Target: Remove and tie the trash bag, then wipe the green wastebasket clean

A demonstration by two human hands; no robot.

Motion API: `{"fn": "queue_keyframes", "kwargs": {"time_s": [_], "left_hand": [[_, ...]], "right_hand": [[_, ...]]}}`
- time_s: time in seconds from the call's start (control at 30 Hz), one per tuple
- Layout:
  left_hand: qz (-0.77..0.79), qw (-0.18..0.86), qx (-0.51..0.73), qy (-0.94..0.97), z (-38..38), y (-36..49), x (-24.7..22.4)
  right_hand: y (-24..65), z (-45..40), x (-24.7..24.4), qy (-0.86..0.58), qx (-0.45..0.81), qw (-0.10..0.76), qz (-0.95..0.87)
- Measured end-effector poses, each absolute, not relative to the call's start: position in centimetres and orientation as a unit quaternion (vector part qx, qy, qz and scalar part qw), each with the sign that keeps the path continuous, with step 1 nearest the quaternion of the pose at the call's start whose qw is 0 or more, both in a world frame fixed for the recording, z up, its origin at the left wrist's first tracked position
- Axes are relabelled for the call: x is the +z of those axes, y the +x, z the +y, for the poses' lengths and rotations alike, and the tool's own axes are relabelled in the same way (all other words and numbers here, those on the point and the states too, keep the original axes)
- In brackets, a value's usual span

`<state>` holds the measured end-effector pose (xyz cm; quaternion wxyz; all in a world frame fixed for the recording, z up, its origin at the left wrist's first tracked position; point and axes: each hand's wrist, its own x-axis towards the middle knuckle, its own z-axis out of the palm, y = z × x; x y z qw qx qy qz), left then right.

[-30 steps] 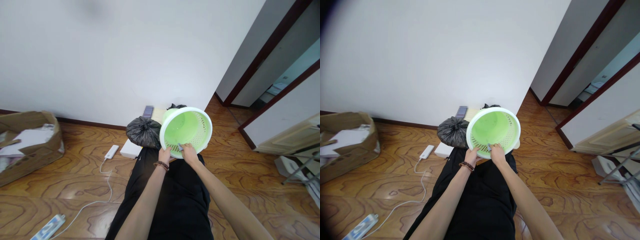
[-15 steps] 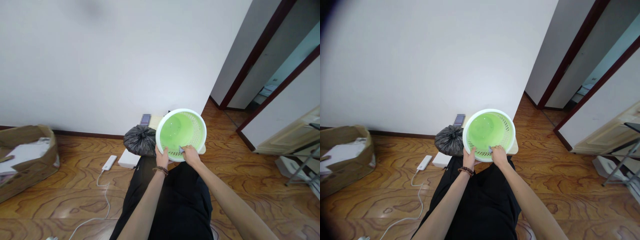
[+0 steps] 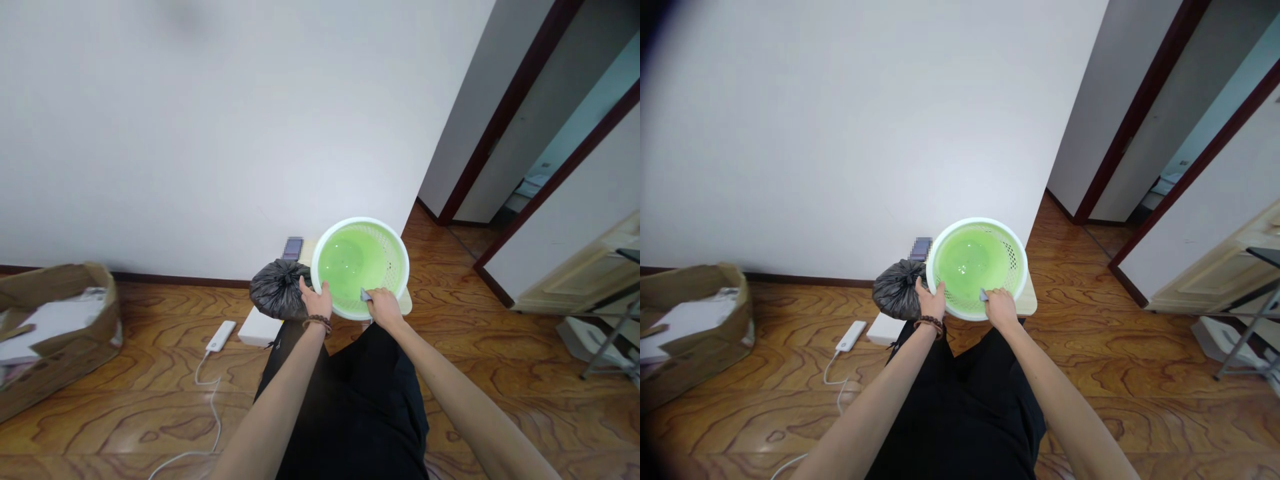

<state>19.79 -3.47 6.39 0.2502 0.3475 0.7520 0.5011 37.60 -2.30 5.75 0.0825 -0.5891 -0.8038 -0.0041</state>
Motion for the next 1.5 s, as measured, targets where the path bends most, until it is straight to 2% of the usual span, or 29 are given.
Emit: {"fn": "queue_keyframes", "kwargs": {"time_s": [0.3, 0.53, 0.63, 0.73, 0.87, 1.13, 1.5], "left_hand": [[0.754, 0.124, 0.453, 0.459, 0.7, 17.5, 11.2], [0.730, 0.003, 0.282, 0.622, 3.0, 18.0, 15.1], [0.681, -0.086, 0.215, 0.695, 3.7, 18.9, 16.8], [0.632, -0.127, 0.169, 0.745, 4.4, 19.9, 18.3], [0.582, -0.082, 0.151, 0.795, 5.7, 20.8, 19.2], [0.612, 0.070, 0.083, 0.784, 8.1, 20.8, 19.5], [0.577, 0.050, 0.045, 0.814, 7.1, 20.5, 19.5]], "right_hand": [[38.6, -1.9, 5.7, -0.583, -0.022, 0.072, -0.809], [39.4, -1.6, 6.0, -0.587, -0.021, 0.025, -0.809], [39.5, -1.4, 6.1, -0.586, -0.026, 0.004, -0.810], [39.4, -1.3, 5.9, -0.583, -0.027, -0.018, -0.812], [39.8, -1.0, 5.3, -0.600, -0.029, -0.049, -0.798], [41.1, -0.3, 4.2, -0.623, -0.067, -0.025, -0.779], [37.5, -1.2, 1.3, -0.618, 0.036, 0.023, -0.785]]}}
